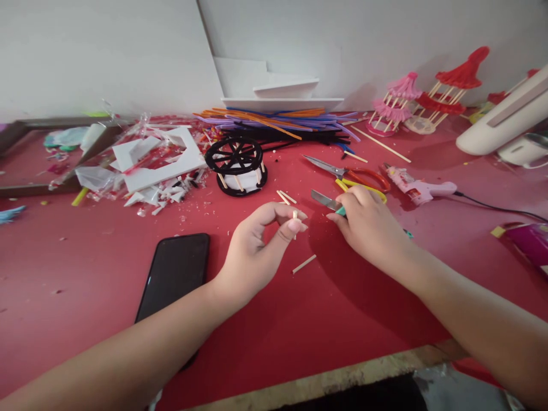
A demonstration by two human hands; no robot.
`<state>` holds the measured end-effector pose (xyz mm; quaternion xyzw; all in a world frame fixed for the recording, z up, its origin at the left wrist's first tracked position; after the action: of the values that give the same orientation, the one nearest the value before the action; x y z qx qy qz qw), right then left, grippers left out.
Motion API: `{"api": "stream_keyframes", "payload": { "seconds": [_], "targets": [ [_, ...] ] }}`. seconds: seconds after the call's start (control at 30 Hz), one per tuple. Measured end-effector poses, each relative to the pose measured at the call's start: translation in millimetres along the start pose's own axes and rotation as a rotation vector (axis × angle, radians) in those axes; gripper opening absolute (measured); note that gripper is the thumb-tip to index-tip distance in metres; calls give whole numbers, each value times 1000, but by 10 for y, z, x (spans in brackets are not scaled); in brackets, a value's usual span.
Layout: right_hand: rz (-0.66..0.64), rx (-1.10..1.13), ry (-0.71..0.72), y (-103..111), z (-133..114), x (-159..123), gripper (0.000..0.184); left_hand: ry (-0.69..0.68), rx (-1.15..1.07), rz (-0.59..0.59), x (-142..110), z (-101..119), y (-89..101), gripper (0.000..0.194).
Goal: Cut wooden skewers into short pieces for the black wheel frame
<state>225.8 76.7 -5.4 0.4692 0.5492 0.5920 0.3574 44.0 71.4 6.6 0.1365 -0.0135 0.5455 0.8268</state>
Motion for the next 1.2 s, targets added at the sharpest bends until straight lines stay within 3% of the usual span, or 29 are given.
{"api": "stream_keyframes", "payload": {
  "seconds": [0.07,0.13,0.23,0.3,0.37,0.47,0.63,0.73,0.83,1.0,1.2],
  "targets": [
    [70,37,39,100,-74,-12,15,8,-68,-13,19,-17,-6,10],
    [69,162,163,186,-216,-27,16,26,-145,-16,35,-38,-12,9],
    [-152,381,439,177,-518,-82,8,65,-289,13,52,-81,-13,9],
    [-294,414,515,124,-639,-125,5,90,-346,55,59,-109,1,11],
    [-345,398,514,89,-664,-134,6,109,-356,94,62,-133,20,13],
    [-310,462,464,116,-597,-97,10,137,-355,123,62,-169,38,15],
    [-72,815,136,261,-299,-17,11,203,-320,76,53,-210,6,17],
    [-60,1014,19,229,-271,-35,14,201,-275,42,50,-181,-24,16],
    [-118,1149,35,168,-361,-57,15,190,-292,0,47,-154,-66,16],
    [-105,1190,145,163,-411,-85,13,218,-370,-52,34,-165,-116,15],
    [-55,947,285,244,-375,-104,55,293,-549,-93,21,-188,-180,13]
  ]
}}
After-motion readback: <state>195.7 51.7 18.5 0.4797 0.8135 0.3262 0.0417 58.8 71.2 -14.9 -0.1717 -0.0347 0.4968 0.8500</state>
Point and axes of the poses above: each hand's wrist, its own x-axis towards the middle knuckle, its own y-axis out of the back of the hand, z = x × y, the point moved 7 cm from there along x, towards the middle knuckle, and after that the axes turned 9 degrees about -z, right-handed, at the moved point
